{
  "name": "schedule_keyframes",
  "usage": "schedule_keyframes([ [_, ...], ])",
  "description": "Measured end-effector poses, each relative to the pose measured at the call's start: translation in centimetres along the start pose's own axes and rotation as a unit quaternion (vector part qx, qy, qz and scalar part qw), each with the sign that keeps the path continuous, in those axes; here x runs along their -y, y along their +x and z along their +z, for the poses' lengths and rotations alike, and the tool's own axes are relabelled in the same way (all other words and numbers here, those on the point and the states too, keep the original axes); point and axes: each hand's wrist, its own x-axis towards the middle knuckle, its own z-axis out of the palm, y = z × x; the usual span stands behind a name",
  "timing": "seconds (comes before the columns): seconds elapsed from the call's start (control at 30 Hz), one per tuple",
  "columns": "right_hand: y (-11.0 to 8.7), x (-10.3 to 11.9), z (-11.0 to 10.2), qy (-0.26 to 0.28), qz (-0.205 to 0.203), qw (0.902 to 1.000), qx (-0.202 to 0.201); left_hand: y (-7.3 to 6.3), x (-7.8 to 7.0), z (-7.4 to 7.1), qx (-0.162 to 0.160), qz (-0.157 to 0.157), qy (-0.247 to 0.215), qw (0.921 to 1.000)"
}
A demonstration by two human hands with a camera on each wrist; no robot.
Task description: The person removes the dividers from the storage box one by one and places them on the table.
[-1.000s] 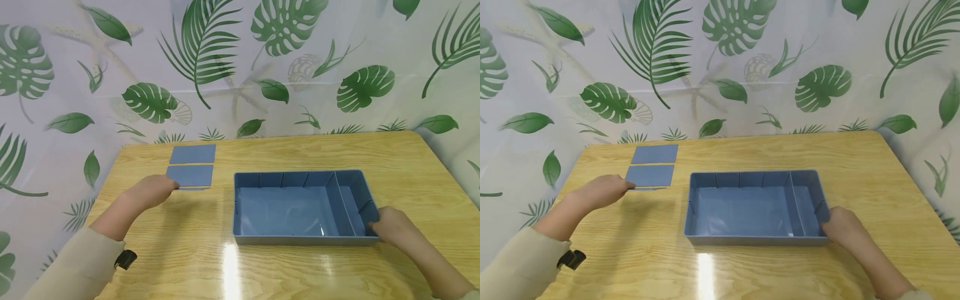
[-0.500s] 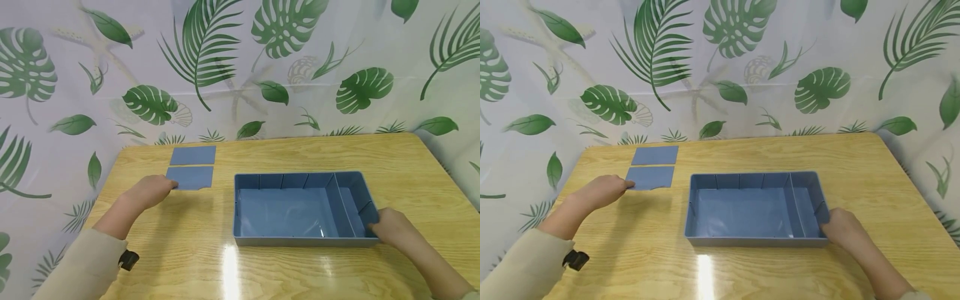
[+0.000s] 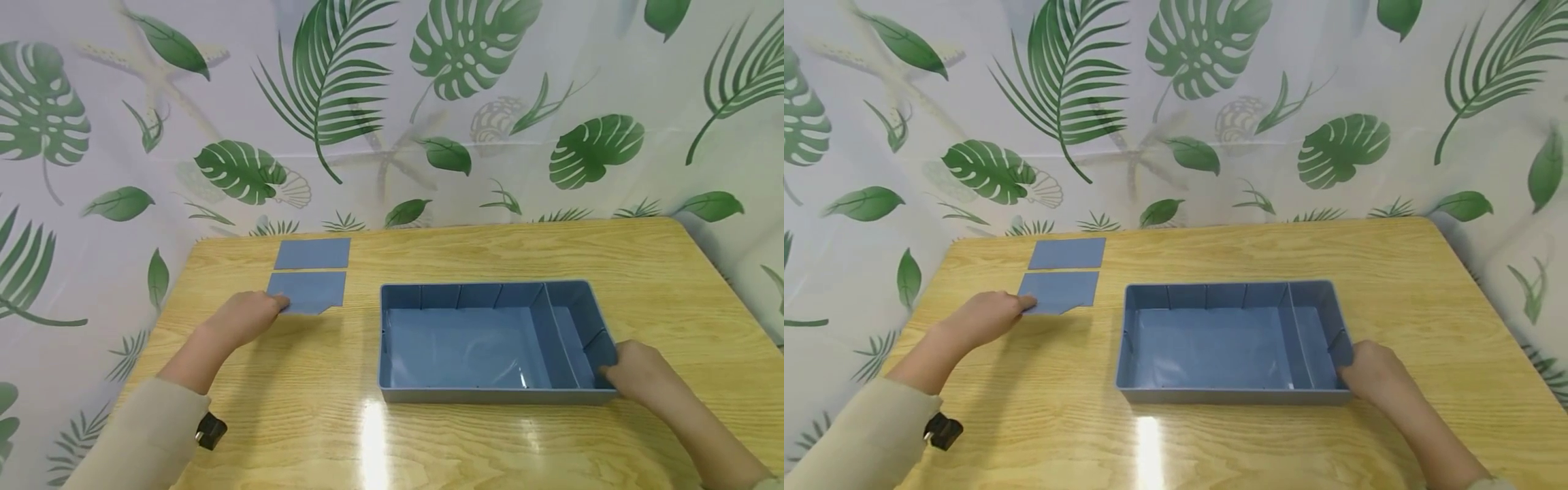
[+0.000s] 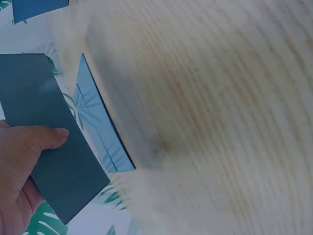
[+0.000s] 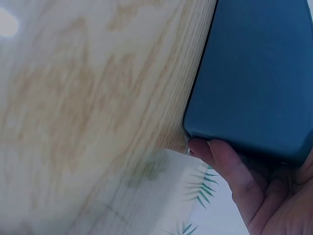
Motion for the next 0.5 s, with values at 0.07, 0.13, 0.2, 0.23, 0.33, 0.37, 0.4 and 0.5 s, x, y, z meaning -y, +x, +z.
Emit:
schedule_keyframes([
  [0.07,0.0,0.0,0.2,-0.001,-0.001,1.0000,-0.002,-0.1,0.0,0.6,-0.011,-0.002,0.008,0.9999],
  [0.13,0.0,0.0,0.3,-0.002,-0.001,1.0000,-0.002,-0.2,0.0,1.2,-0.017,-0.005,0.011,0.9998],
  [0.2,0.0,-0.1,0.4,-0.003,0.000,1.0000,-0.003,-0.2,0.0,1.7,-0.022,-0.005,0.013,0.9997],
  [0.23,0.0,-0.1,0.4,-0.004,-0.002,1.0000,-0.004,-0.2,-0.1,1.9,-0.021,-0.003,0.014,0.9997],
  [0.33,0.0,-0.3,0.6,-0.002,-0.003,1.0000,-0.007,-0.1,-0.2,2.4,-0.019,-0.002,0.018,0.9997],
  [0.37,0.0,-0.3,0.6,-0.002,-0.004,1.0000,-0.009,-0.1,-0.2,2.6,-0.018,-0.003,0.019,0.9997],
  [0.4,0.0,-0.3,0.7,-0.002,-0.006,0.9999,-0.011,0.0,-0.3,2.7,-0.017,-0.004,0.020,0.9997],
  [0.5,0.0,-0.4,0.9,0.004,-0.003,1.0000,-0.007,0.0,-0.3,3.1,-0.014,-0.007,0.028,0.9995],
])
